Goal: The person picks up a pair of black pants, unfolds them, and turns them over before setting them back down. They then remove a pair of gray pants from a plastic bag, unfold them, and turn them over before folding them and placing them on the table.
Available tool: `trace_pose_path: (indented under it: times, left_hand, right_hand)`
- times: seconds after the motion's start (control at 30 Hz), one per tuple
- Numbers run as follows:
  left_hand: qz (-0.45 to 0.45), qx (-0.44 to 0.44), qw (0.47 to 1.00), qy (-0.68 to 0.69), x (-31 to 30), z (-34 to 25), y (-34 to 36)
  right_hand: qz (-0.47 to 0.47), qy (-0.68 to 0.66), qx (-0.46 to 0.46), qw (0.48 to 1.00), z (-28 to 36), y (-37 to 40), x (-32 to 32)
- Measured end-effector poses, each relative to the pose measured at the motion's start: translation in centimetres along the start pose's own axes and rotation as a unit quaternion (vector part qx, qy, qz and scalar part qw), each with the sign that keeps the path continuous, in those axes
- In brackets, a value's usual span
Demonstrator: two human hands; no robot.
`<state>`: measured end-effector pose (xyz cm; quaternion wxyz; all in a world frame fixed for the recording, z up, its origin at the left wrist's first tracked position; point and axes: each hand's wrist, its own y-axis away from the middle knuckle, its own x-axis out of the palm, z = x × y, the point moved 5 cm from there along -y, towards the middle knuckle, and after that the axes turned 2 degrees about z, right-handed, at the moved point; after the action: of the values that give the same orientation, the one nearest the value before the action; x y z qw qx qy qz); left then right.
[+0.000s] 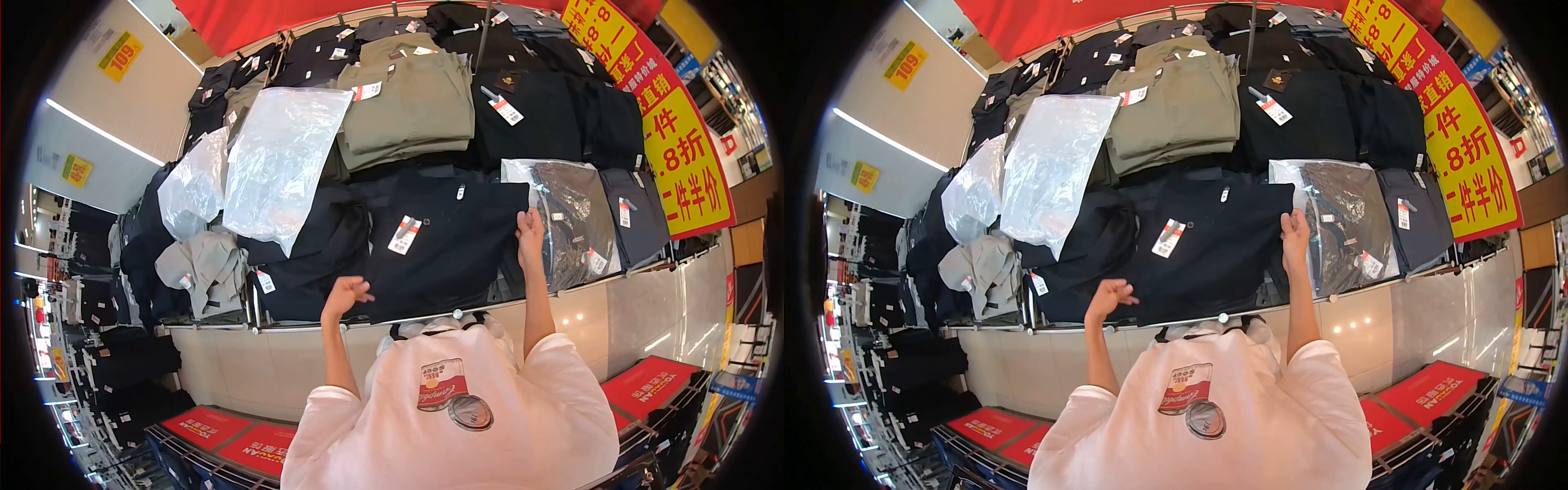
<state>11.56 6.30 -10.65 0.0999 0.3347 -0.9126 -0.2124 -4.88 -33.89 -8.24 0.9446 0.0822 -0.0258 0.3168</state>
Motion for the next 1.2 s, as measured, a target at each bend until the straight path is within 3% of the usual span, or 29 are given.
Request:
trace_pose_path:
  times: [0.07, 0.17, 0.2, 0.27, 0.4, 0.47, 0.53, 0.73, 0.8, 0.93, 1.0, 1.03, 1.1, 1.2]
  left_hand:
    - [0.05, -0.012, 0.998, -0.046, 0.1, 1.9, -0.2]
    - [0.045, 0.005, 0.959, -0.279, 0.9, 1.5, -0.6]
    - [0.044, 0.006, 0.96, -0.277, 1.7, 0.6, -0.8]
    - [-0.153, 0.124, 0.965, -0.175, 2.0, -2.9, -1.0]
    - [-0.174, 0.15, 0.961, -0.152, 3.6, -3.5, -5.0]
    - [-0.161, 0.155, 0.952, -0.208, 5.7, -3.4, -7.0]
    - [-0.157, 0.124, 0.942, -0.269, 7.1, -2.0, -8.9]
    - [-0.172, 0.033, 0.943, -0.283, 7.5, 0.0, -11.0]
    - [-0.31, 0.169, 0.869, -0.347, 7.4, -2.0, -9.9]
    - [-0.389, 0.222, 0.855, -0.263, 6.9, -2.4, -9.7]
    - [-0.264, 0.081, 0.959, -0.061, 6.2, -0.2, -11.7]
    - [-0.265, 0.081, 0.959, -0.06, 5.7, -0.5, -11.5]
    - [-0.063, -0.01, 0.998, 0.014, 6.7, 0.1, -11.9]
    - [-0.069, 0.006, 0.998, -0.003, 6.7, 0.3, -12.2]
  right_hand:
    - [0.059, -0.184, -0.024, 0.981, 1.6, -0.1, 0.8]
    - [0.097, -0.261, -0.018, 0.96, 3.1, -0.5, 1.4]
    - [0.103, -0.305, -0.004, 0.947, 3.9, -0.3, 1.7]
    - [0.119, -0.319, 0.009, 0.94, 4.2, -0.4, 1.8]
    - [0.13, -0.351, 0.034, 0.927, 5.0, 0.0, 2.5]
    - [0.14, -0.356, 0.027, 0.924, 5.6, 0.2, 2.8]
    - [0.147, -0.362, 0.019, 0.92, 6.0, 0.4, 2.9]
    - [0.163, -0.393, 0.012, 0.905, 7.0, 0.9, 2.1]
    - [0.151, -0.409, 0.015, 0.9, 7.2, 1.2, 2.0]
    - [0.155, -0.416, 0.017, 0.896, 6.9, 1.0, 1.8]
    - [0.15, -0.409, 0.017, 0.9, 7.1, 0.9, 1.8]
    - [0.152, -0.409, 0.018, 0.9, 6.9, 0.7, 1.8]
    - [0.186, -0.337, -0.019, 0.923, 7.1, 0.6, 1.8]
    - [0.158, -0.326, -0.005, 0.932, 7.4, 0.6, 1.7]
